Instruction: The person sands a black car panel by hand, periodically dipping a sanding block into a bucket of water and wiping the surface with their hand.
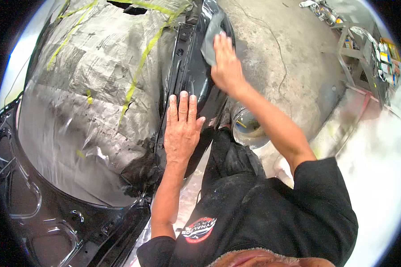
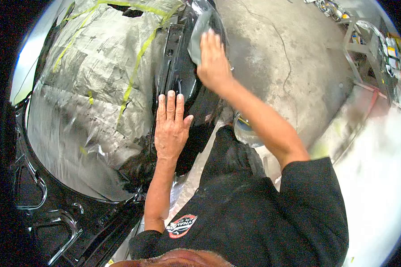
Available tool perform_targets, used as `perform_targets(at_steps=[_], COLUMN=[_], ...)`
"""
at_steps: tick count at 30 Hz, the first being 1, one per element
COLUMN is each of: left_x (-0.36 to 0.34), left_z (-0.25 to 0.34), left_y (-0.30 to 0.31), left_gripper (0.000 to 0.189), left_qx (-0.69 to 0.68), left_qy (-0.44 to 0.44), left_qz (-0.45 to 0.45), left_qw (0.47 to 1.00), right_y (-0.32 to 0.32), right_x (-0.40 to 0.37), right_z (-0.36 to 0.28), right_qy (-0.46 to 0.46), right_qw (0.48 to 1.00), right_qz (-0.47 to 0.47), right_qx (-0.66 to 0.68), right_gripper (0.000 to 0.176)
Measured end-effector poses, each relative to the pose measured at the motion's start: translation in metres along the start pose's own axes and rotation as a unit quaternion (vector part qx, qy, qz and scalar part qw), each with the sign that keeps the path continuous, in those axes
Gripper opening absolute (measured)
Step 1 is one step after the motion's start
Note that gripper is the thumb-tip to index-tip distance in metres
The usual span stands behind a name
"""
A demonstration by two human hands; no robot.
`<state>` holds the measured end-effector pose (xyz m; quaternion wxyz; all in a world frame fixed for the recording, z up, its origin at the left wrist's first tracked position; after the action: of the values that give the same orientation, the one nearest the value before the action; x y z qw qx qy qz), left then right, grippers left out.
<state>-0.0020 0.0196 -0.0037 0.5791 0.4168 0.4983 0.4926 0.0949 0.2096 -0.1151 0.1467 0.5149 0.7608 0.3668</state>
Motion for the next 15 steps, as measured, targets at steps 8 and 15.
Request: perform_targets(at_steps=[8, 15], left_x=[0.005, 0.023], left_z=[0.001, 0.009], left_y=[0.000, -0.005], left_gripper=[0.064, 0.079], left_qx=[0.004, 0.061], left_qy=[-0.002, 0.014], left_qz=[0.021, 0.010], left_qw=[1.000, 0.998], right_y=[0.079, 0.168], right_x=[0.032, -0.029], right_z=[0.005, 0.080], right_qy=[-0.126, -0.352], right_qw=[0.983, 0.873], right_qz=[-0.035, 0.020], right_qx=[0.131, 0.337], right_gripper=[0.036, 0.048])
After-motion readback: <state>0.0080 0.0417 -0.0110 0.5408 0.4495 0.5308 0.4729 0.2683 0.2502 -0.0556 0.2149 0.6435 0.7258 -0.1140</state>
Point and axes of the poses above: each hand's wrist, its own x-axis towards the middle knuckle, its own y-axis out of the back of the hand, z = x × y, the point moved 2 cm from there along x, towards the middle knuckle, and after that the axes turned 7 degrees about -y, right-handed, at the moved point
